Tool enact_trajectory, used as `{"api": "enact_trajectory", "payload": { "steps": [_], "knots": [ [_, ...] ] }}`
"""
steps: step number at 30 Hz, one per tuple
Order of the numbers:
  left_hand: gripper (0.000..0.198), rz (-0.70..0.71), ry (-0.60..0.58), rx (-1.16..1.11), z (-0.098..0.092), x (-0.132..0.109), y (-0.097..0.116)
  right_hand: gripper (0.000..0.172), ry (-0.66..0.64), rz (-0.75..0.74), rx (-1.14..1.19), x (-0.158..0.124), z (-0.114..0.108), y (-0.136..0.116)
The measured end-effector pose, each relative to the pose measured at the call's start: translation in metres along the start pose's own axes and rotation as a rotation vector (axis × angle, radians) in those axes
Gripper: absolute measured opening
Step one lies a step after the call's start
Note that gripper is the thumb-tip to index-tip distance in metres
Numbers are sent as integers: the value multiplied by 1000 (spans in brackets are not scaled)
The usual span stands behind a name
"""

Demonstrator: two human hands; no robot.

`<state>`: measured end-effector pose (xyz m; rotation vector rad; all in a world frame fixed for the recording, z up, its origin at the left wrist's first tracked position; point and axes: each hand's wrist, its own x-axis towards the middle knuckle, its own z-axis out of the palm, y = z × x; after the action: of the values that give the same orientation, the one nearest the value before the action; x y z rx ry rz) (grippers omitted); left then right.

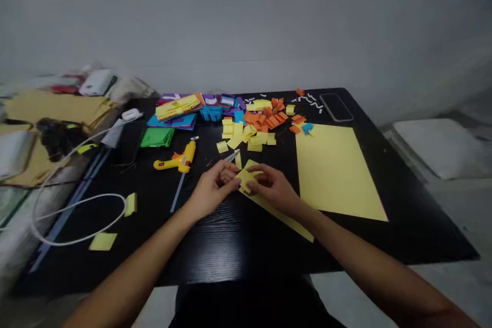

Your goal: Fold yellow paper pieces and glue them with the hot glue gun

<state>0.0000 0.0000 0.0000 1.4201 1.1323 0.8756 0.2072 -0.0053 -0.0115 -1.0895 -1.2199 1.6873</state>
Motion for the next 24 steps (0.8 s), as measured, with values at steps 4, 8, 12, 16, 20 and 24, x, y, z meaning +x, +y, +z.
{"api": "enact_trajectory", "payload": {
  "steps": [4,8,12,16,20,24],
  "knots": [
    [26,53,47,-63,2,-2,1,47,-88,40,8,-2,1,5],
    [22,75,50,-39,5,-4,0,42,-114,40,-38,-4,1,4],
    [21,88,39,-49,7,-5,-2,37,-73,-23,-109,-6,3,-2],
    [21,89,30,-50,6,-5,-3,31,59,-207,-238,-8,3,-6],
    [17,100,41,-33,5,-5,0,21,94,-265,-236,-6,2,-3],
    [17,128,34,-11,3,-6,4,19,101,-237,-151,-3,2,0]
  ]
}}
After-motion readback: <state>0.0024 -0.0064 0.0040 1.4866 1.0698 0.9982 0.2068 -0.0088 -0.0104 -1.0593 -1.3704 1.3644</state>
